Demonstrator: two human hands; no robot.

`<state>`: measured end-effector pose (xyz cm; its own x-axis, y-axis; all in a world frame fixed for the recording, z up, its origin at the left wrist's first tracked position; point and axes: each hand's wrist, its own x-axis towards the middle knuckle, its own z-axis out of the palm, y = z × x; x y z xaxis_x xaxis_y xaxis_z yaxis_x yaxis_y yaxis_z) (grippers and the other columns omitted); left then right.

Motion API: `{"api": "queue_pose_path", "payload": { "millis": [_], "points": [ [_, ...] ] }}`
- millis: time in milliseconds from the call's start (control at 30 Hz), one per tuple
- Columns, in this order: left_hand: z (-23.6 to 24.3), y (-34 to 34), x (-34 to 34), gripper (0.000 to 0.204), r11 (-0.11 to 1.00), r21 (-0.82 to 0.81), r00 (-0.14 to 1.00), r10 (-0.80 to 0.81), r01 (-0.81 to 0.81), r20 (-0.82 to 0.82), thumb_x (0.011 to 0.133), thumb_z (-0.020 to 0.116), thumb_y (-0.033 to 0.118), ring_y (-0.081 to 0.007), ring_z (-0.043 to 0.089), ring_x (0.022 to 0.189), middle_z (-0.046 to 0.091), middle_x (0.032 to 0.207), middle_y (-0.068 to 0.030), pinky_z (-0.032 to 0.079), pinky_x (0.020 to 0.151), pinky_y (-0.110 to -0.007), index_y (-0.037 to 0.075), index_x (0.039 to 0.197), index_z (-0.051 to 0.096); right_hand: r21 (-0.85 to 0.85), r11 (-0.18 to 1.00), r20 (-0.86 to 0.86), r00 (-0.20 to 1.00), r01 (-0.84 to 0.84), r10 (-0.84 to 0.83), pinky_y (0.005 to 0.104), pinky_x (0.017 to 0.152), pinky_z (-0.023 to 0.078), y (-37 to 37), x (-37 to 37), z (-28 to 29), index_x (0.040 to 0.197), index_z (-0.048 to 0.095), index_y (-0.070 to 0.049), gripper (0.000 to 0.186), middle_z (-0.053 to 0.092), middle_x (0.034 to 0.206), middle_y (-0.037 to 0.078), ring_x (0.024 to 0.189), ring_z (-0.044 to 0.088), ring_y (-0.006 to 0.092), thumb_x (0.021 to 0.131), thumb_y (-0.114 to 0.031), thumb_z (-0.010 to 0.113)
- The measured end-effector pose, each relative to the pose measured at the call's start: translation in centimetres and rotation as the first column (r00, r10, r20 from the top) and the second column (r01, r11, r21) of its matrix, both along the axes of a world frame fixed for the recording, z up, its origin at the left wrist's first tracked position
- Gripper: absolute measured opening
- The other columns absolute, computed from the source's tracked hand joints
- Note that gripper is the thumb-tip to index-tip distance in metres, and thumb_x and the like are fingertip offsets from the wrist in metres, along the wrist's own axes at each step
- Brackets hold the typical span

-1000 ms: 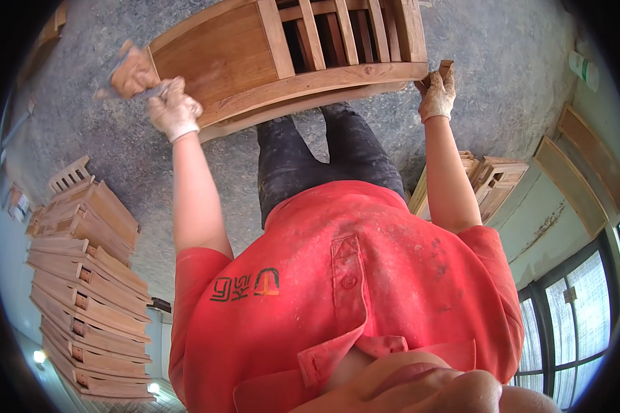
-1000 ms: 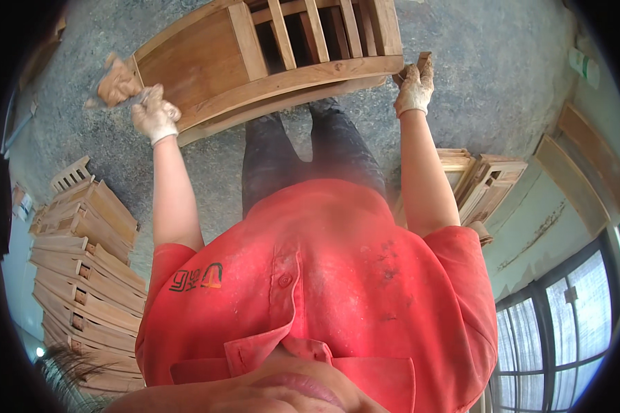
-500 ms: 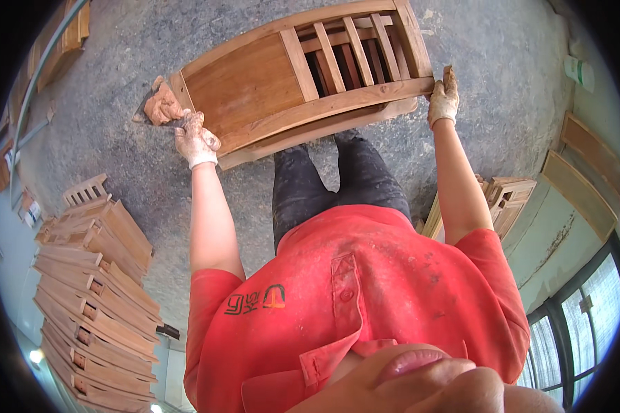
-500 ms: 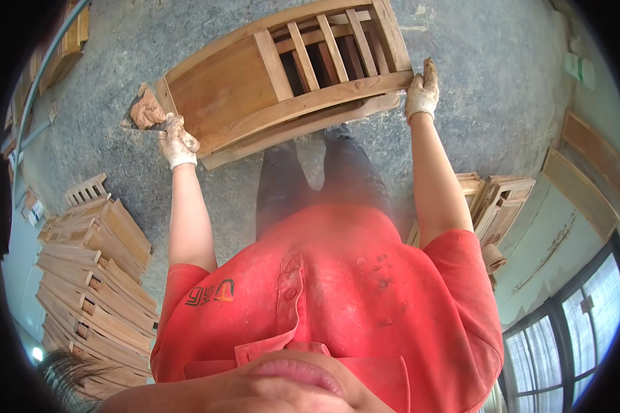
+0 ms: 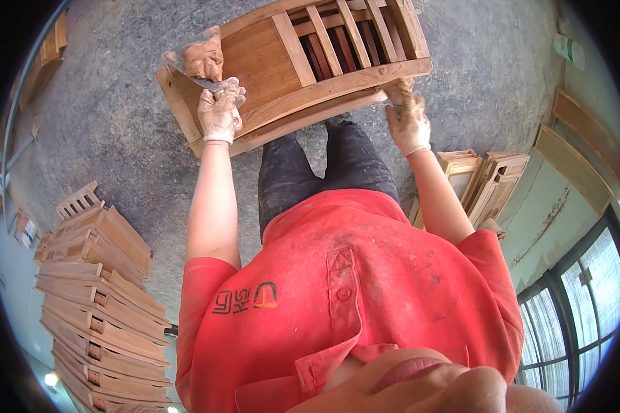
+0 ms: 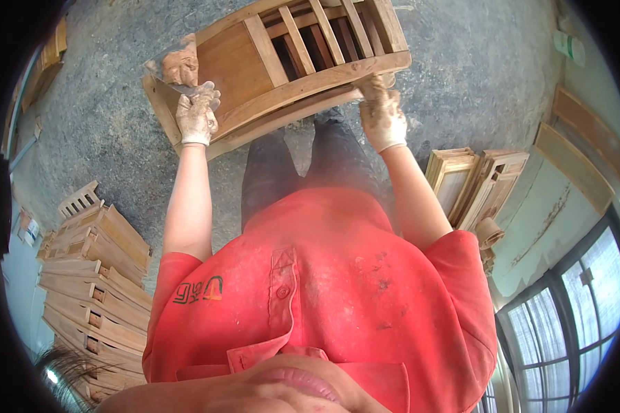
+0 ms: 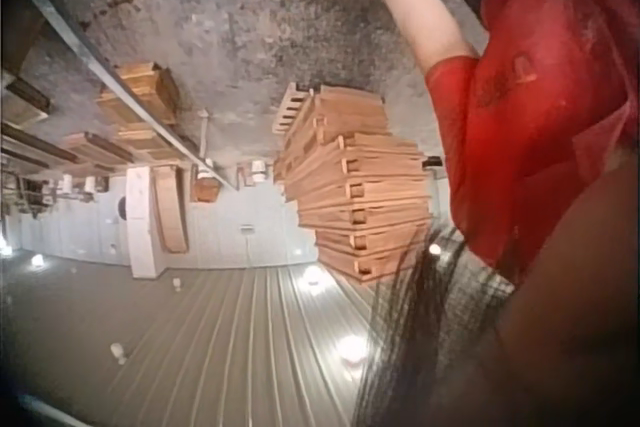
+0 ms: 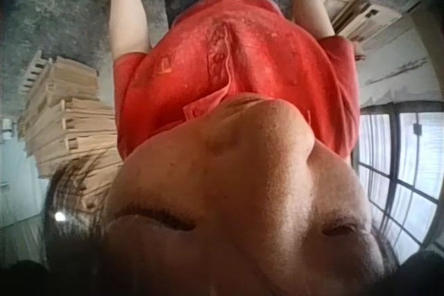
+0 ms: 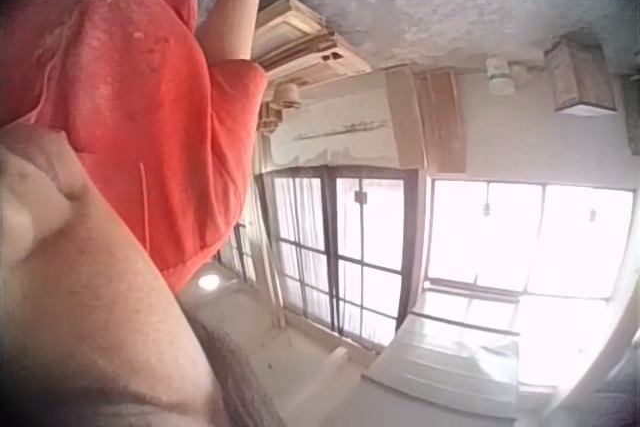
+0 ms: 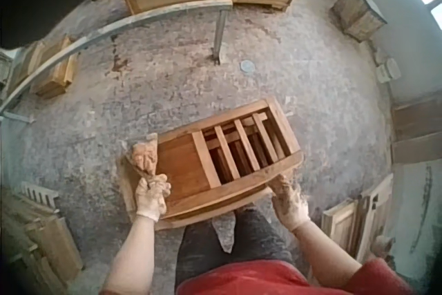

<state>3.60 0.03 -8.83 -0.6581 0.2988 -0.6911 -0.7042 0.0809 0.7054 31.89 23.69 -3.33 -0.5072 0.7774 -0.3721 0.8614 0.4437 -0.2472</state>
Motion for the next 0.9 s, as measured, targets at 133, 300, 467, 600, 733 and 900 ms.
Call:
{"api": "queue_pose_path", "payload": {
  "millis": [133,300,467,600,733,900],
  "points": [
    [-1.6,0.2,0.3,0.018,0.999,-0.044,1.0,-0.017,0.018,0.017,0.082,0.068,0.004,-0.0147,0.067,0.07,0.069,0.09,-0.0096,0.044,0.047,-0.017,0.006,0.098,0.062,0.039,0.985,-0.208,0.963,-0.167,0.172,0.0468,0.083,0.051,-0.5,-1.4,-1.6,0.128,0.052,-0.024,0.045,0.059,0.11,0.022,0.092,0.061,0.0416,0.084,-0.013,0.053],
    [-1.0,1.1,-0.1,0.016,0.996,-0.088,1.0,0.006,-0.006,0.001,0.082,0.069,0.005,-0.0142,0.066,0.067,0.069,0.088,-0.0093,0.044,0.047,-0.018,0.007,0.096,0.062,-0.144,0.989,-0.057,0.998,-0.022,0.014,0.0444,0.09,0.049,0.0,-2.8,-0.7,0.125,0.055,-0.022,0.041,0.058,0.117,0.022,0.104,0.058,0.0396,0.085,-0.013,0.052],
    [-0.9,1.2,0.3,0.016,0.995,-0.1,0.999,0.031,-0.027,0.039,0.081,0.07,0.007,-0.0137,0.065,0.063,0.069,0.084,-0.0097,0.043,0.046,-0.018,0.007,0.095,0.061,-0.193,0.95,0.157,0.948,-0.246,0.278,0.0449,0.092,0.047,1.5,-3.5,1.8,0.119,0.059,-0.019,0.031,0.06,0.118,0.021,0.103,0.059,0.0372,0.089,-0.021,0.052],
    [-1.7,1.1,0.0,0.019,0.99,-0.138,0.999,-0.02,0.024,0.028,0.081,0.07,0.008,-0.0132,0.064,0.06,0.069,0.083,-0.0107,0.043,0.045,-0.018,0.007,0.096,0.059,-0.156,0.946,0.506,0.8,-0.283,0.323,0.0444,0.086,0.047,4.8,-5.8,1.8,0.109,0.067,-0.022,0.026,0.064,0.112,0.014,0.094,0.062,0.0325,0.094,-0.029,0.047],
    [-1.8,1.2,0.3,0.015,0.991,-0.128,0.999,0.036,-0.039,-0.027,0.081,0.069,0.008,-0.0124,0.061,0.055,0.066,0.073,-0.0082,0.035,0.035,-0.02,0.009,0.091,0.058,0.036,0.895,0.491,0.788,-0.445,0.372,0.0397,0.08,0.047,9.6,-3.8,2.3,0.097,0.073,-0.029,0.025,0.066,0.096,0.007,0.093,0.063,0.0285,0.093,-0.031,0.048],
    [-0.3,2.3,0.6,0.017,0.989,-0.148,0.999,0.019,-0.012,0.05,0.081,0.07,0.009,-0.012,0.062,0.055,0.066,0.072,-0.0085,0.032,0.033,-0.02,0.009,0.093,0.058,-0.018,0.966,0.281,0.925,-0.259,0.254,0.0456,0.081,0.05,6.4,1.5,1.2,0.12,0.059,-0.033,0.038,0.06,0.103,0.015,0.093,0.062,0.0338,0.086,-0.019,0.051]
  ]
}}
